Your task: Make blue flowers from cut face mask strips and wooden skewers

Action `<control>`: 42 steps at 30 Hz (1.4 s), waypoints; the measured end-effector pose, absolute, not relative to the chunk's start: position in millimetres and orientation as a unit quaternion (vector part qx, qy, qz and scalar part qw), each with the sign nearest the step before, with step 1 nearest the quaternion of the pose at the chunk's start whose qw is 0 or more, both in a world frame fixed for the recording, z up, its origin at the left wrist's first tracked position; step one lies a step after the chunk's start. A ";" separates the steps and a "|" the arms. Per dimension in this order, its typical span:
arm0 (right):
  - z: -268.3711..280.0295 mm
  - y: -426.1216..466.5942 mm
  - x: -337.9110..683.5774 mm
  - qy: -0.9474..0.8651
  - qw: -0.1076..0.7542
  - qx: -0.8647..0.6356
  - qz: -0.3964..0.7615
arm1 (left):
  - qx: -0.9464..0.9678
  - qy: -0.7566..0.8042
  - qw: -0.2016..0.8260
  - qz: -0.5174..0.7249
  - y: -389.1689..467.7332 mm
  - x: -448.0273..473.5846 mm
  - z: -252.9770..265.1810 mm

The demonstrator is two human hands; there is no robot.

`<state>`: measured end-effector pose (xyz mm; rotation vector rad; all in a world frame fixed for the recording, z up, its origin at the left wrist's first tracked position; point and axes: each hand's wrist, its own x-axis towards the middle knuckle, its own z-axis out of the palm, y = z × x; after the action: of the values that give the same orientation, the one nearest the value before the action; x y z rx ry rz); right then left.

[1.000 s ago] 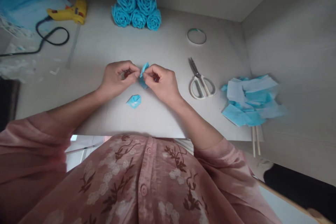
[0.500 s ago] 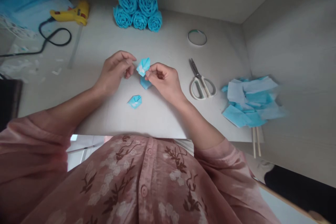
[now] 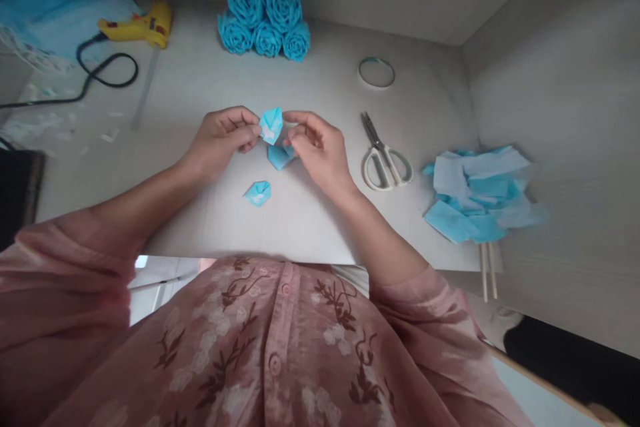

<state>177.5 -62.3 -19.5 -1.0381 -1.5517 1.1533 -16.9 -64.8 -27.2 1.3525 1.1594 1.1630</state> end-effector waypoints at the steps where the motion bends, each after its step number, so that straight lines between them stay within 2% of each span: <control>1: -18.4 -62.8 177.9 -0.627 0.481 -0.428 0.439 | 0.550 0.482 0.481 0.484 -64.2 -16.8 -28.0; 4: -13.3 -68.3 177.4 -0.645 0.522 -0.444 0.339 | 0.538 0.495 0.467 0.498 -63.7 -15.8 -29.5; 7: -11.8 -75.2 174.1 -0.697 0.483 -0.441 0.292 | 0.532 0.499 0.465 0.501 -65.5 -13.2 -29.2; 13: -24.8 -75.6 168.9 -0.731 0.423 -0.437 0.310 | 0.540 0.477 0.482 0.499 -70.7 -8.0 -27.7; 20: -24.8 -75.1 167.7 -0.720 0.418 -0.451 0.321 | 0.573 0.458 0.474 0.486 -72.3 -10.0 -30.9; 30: -25.8 -74.8 167.4 -0.705 0.415 -0.460 0.345 | 0.617 0.469 0.403 0.486 -71.8 -11.1 -37.5; 42: -25.0 -74.3 168.4 -0.691 0.411 -0.462 0.374 | 0.621 0.465 0.403 0.485 -71.8 -12.5 -36.7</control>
<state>168.4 -74.3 -25.0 -1.1637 -1.7397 0.9402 -12.5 -71.8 -36.7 1.5686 1.1747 1.2258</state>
